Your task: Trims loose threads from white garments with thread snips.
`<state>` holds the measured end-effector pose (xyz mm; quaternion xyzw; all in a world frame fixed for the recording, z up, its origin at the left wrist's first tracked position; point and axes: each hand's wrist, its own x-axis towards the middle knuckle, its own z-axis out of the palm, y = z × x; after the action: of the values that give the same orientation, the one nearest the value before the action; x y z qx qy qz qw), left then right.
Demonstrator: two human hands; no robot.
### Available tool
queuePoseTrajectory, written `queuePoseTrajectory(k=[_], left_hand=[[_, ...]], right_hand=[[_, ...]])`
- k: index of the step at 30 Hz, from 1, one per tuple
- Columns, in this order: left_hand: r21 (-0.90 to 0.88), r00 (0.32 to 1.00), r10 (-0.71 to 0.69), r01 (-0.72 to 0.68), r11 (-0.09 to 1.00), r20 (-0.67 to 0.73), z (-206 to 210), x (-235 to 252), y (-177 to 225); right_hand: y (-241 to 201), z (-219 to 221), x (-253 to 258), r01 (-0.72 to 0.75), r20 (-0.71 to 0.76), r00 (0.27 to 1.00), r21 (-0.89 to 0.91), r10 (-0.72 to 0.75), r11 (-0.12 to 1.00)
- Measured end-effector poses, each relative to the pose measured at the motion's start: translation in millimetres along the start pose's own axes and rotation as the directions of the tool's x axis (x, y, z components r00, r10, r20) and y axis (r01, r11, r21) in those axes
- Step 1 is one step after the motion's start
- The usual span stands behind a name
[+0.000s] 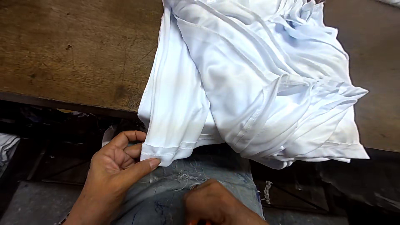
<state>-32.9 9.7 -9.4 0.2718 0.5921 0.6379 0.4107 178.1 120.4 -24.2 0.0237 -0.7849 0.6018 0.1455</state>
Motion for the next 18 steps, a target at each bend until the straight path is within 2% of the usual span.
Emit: queuePoseTrajectory(k=[2,4,5,7,10,12,14,15,16,18], left_hand=[[-0.023,1.0,-0.013,0.013,1.0,0.013,1.3,-1.9,0.6],[-0.064,0.999,-0.011,0.013,0.998,0.044,3.8,-4.9,1.8],[-0.078,0.998,0.003,0.002,0.997,0.064,5.8,-6.1,2.7],[-0.092,0.992,0.054,-0.044,0.995,0.116,9.9,-6.9,5.2],[-0.085,0.965,0.177,-0.163,0.983,0.196,15.6,-3.8,11.4],[-0.118,0.939,0.258,-0.236,0.965,0.228,16.7,1.6,14.7],[-0.078,0.948,0.267,-0.257,0.963,0.172,13.4,7.1,12.2],[-0.062,0.969,0.225,-0.219,0.974,0.1,10.7,9.3,8.3],[-0.078,0.988,0.152,-0.152,0.985,0.003,8.2,11.4,3.1],[-0.162,0.985,-0.032,0.004,0.987,-0.167,2.3,17.1,-9.7]], right_hand=[[2.9,-5.4,-0.2,-0.001,-0.234,0.972,-0.104,-0.024,0.995],[0.4,-8.7,7.8,-0.11,-0.435,0.9,-0.294,-0.031,0.949],[-1.9,-9.3,14.3,-0.169,-0.486,0.873,-0.379,-0.041,0.91],[-4.0,-7.1,28.5,-0.194,-0.522,0.847,-0.48,-0.101,0.855],[-8.4,-13.2,46.2,-0.067,-0.488,0.838,-0.534,-0.243,0.843],[-25.7,-36.7,51.7,-0.016,-0.455,0.849,-0.532,-0.27,0.847],[-50.9,-75.6,47.0,-0.059,-0.475,0.846,-0.536,-0.243,0.842],[-62.3,-99.0,40.0,-0.117,-0.53,0.816,-0.539,-0.228,0.834],[-70.1,-123.2,29.8,-0.187,-0.613,0.762,-0.515,-0.207,0.837],[-71.8,-165.3,10.4,-0.358,-0.783,0.601,-0.442,-0.16,0.822]])
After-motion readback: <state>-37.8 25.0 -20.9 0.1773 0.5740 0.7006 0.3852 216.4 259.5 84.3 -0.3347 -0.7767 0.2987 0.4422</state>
